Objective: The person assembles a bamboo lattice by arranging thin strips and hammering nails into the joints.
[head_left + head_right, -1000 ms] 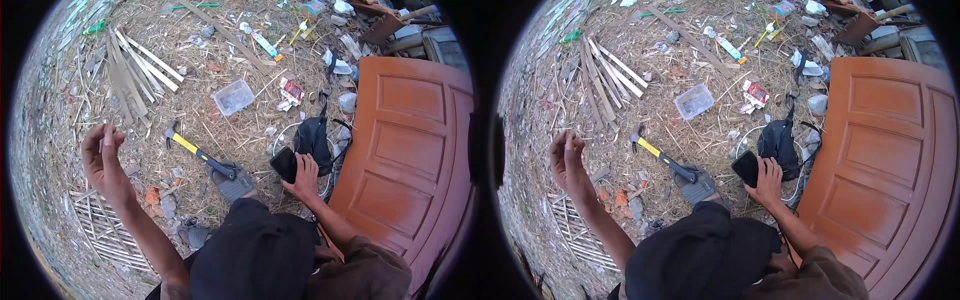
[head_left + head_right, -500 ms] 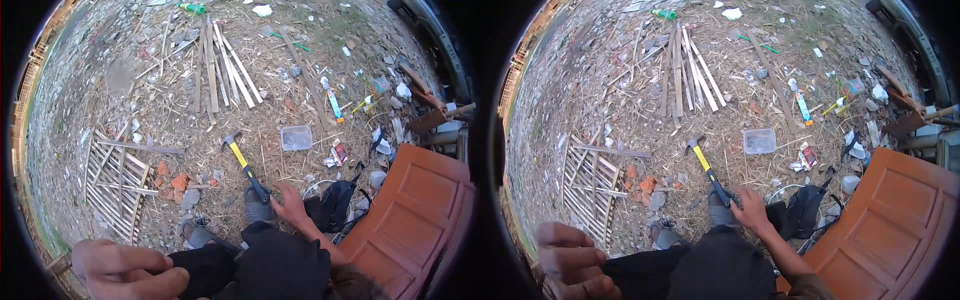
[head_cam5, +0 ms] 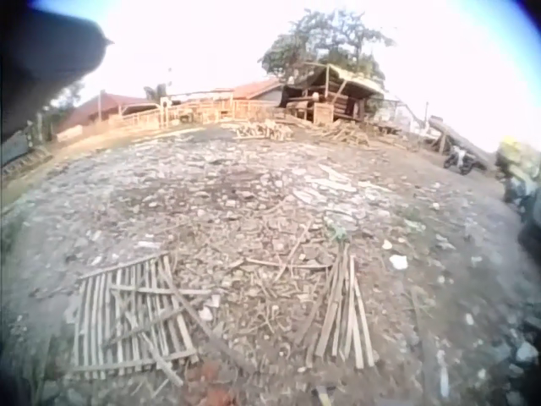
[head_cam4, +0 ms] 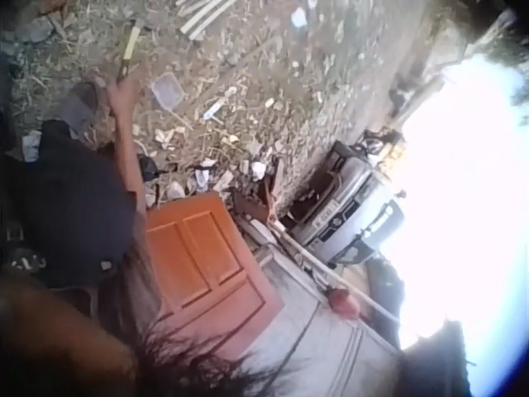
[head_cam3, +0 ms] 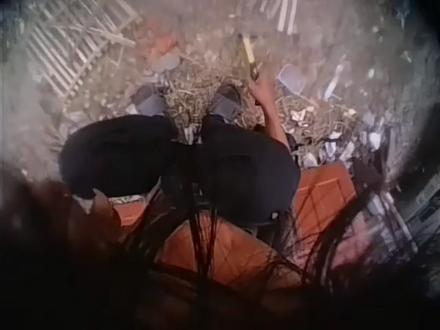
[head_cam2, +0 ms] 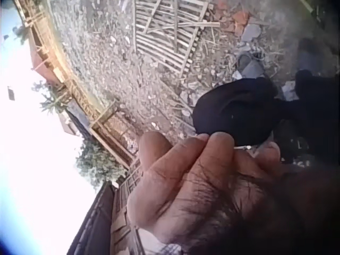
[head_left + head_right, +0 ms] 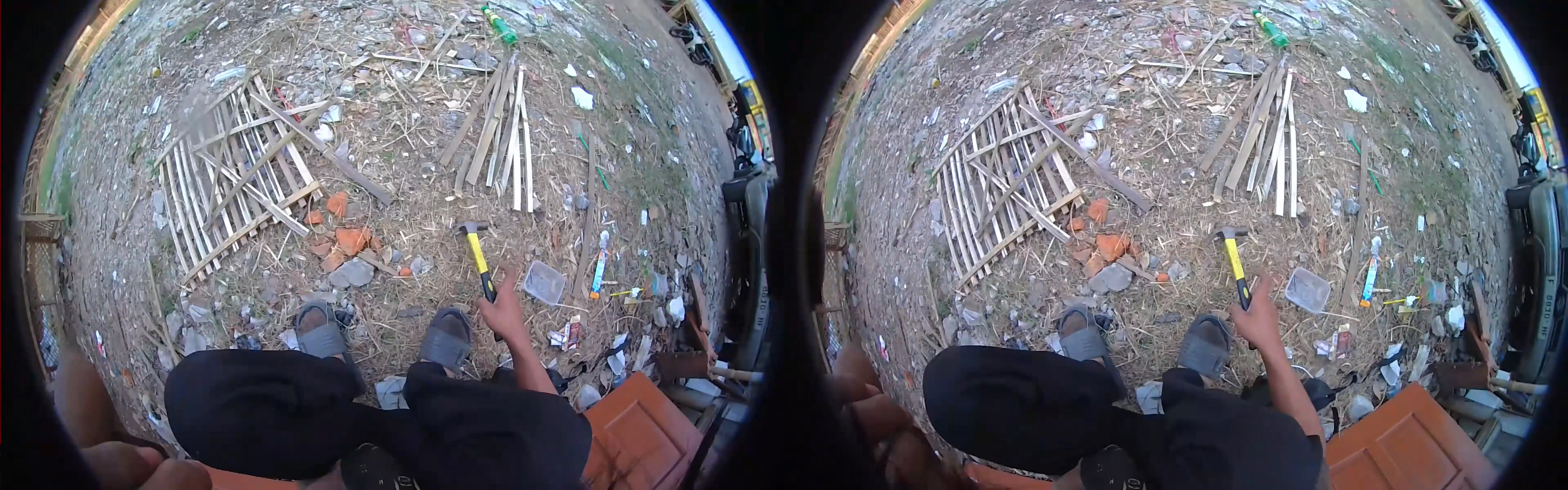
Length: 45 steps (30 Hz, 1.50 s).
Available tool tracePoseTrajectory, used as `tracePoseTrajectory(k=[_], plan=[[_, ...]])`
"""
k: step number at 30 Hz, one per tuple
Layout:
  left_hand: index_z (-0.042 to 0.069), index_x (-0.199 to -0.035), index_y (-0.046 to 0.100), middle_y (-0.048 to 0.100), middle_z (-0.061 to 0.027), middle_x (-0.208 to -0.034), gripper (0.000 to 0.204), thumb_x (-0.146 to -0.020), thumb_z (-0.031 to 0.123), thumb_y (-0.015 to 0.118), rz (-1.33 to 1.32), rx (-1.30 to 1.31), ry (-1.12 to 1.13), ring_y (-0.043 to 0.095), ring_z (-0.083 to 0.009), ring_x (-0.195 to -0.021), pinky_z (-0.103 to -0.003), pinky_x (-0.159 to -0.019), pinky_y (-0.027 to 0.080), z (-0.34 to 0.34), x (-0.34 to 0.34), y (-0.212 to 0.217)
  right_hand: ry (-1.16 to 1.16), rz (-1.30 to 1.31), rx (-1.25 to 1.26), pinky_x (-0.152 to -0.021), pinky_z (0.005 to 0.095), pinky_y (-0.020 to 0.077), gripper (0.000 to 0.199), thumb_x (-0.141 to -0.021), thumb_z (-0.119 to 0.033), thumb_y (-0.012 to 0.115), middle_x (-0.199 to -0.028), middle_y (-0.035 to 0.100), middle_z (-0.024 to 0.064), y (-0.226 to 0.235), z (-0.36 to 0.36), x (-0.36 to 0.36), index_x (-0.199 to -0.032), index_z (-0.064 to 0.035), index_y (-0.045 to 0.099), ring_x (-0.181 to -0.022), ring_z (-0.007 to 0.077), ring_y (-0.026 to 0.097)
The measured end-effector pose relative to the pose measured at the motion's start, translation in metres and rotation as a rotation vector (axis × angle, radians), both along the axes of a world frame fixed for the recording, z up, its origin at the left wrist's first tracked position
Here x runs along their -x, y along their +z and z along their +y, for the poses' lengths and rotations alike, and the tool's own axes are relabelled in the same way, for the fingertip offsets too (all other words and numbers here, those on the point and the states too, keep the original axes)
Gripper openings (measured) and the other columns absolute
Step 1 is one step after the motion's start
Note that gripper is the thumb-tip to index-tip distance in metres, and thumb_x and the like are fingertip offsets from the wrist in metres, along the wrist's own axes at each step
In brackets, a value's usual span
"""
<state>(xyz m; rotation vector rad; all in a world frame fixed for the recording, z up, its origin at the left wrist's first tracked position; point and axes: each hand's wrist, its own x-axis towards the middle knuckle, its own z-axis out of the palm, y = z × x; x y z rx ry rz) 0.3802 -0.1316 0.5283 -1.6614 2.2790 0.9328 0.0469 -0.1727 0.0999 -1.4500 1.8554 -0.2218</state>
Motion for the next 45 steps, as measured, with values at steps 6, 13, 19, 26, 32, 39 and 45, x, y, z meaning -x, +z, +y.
tracePoseTrajectory(k=[6, 13, 19, 26, 32, 39, 45], plan=[[0.011, -0.103, 0.049, 0.054, -0.0067, -0.1, 0.027, -0.087, 0.027, 0.064, -0.166, 0.084, -0.445, 0.055, -0.0253, -0.088, -0.035, -0.084, 0.046, -0.017, -0.035, -0.042, 0.129, 0.022, 0.165, -0.06, 0.037, 0.0471, 0.069, -0.079, -0.008, 0.063, -0.07, 0.056, 0.0112, 0.086, -0.053, 0.001, -0.138, -0.0097, 0.028, -0.062, 0.0252, 0.061], [0.008, -0.1, 0.057, 0.06, -0.0096, -0.088, 0.027, -0.084, 0.029, 0.065, -0.004, 0.403, -0.273, 0.061, -0.0269, -0.085, -0.037, -0.078, 0.048, -0.063, -0.167, -0.166, 0.397, 0.331, 0.375, -0.066, 0.045, 0.0472, 0.06, -0.078, 0.0, 0.057, -0.071, 0.06, 0.0175, 0.203, -0.117, -0.042, -0.134, -0.0127, 0.039, -0.069, 0.0351, 0.063], [0.005, -0.114, 0.058, 0.063, -0.0102, -0.097, 0.038, -0.087, 0.03, 0.068, 0.031, 0.151, 0.142, 0.063, -0.0218, -0.087, -0.035, -0.078, 0.05, -0.087, -0.287, -0.179, 0.597, 0.647, 0.363, -0.083, 0.05, 0.0461, 0.066, -0.074, 0.004, 0.053, -0.093, 0.062, 0.0252, 0.259, -0.159, -0.118, -0.136, -0.0101, 0.039, -0.093, 0.0419, 0.06], [0.007, -0.12, 0.056, 0.064, -0.0154, -0.099, 0.042, -0.09, 0.035, 0.062, 0.258, 0.304, 0.275, 0.064, -0.0238, -0.092, -0.036, -0.082, 0.051, -0.115, -0.288, -0.168, 0.725, 0.705, 0.437, -0.084, 0.0502, 0.0471, 0.044, -0.08, 0.001, 0.052, -0.101, 0.062, 0.0223, 0.255, -0.149, -0.134, -0.124, -0.005, 0.05, -0.101, 0.0388, 0.059], [-0.001, -0.125, 0.054, 0.066, -0.0182, -0.106, 0.053, -0.09, 0.039, 0.056, 0.142, 0.421, 0.3, 0.064, -0.0283, -0.096, -0.04, -0.085, 0.051, -0.093, -0.253, -0.169, 0.831, 0.729, 0.283, -0.088, 0.049, 0.0454, 0.053, -0.074, 0.0, 0.055, -0.103, 0.061, 0.0229, 0.242, -0.146, -0.147, -0.126, -0.0055, 0.049, -0.103, 0.0398, 0.058], [0.006, -0.123, 0.055, 0.063, -0.0093, -0.099, 0.046, -0.089, 0.037, 0.063, -0.101, 0.326, 0.441, 0.06, -0.0185, -0.086, -0.034, -0.08, 0.049, -0.02, -0.242, -0.147, 0.951, 0.559, 0.446, -0.086, 0.0487, 0.0464, 0.052, -0.073, 0.002, 0.054, -0.101, 0.061, 0.0215, 0.202, -0.136, -0.116, -0.124, -0.0054, 0.051, -0.1, 0.0396, 0.058], [0.01, -0.123, 0.054, 0.062, -0.0041, -0.092, 0.042, -0.089, 0.032, 0.065, -0.288, 0.364, 0.533, 0.059, -0.0138, -0.078, -0.031, -0.076, 0.049, 0.033, -0.222, -0.094, 0.976, 0.392, 0.506, -0.09, 0.0474, 0.0455, 0.053, -0.071, 0.002, 0.054, -0.106, 0.06, 0.0225, 0.201, -0.11, -0.096, -0.124, -0.0027, 0.05, -0.103, 0.0399, 0.058]])
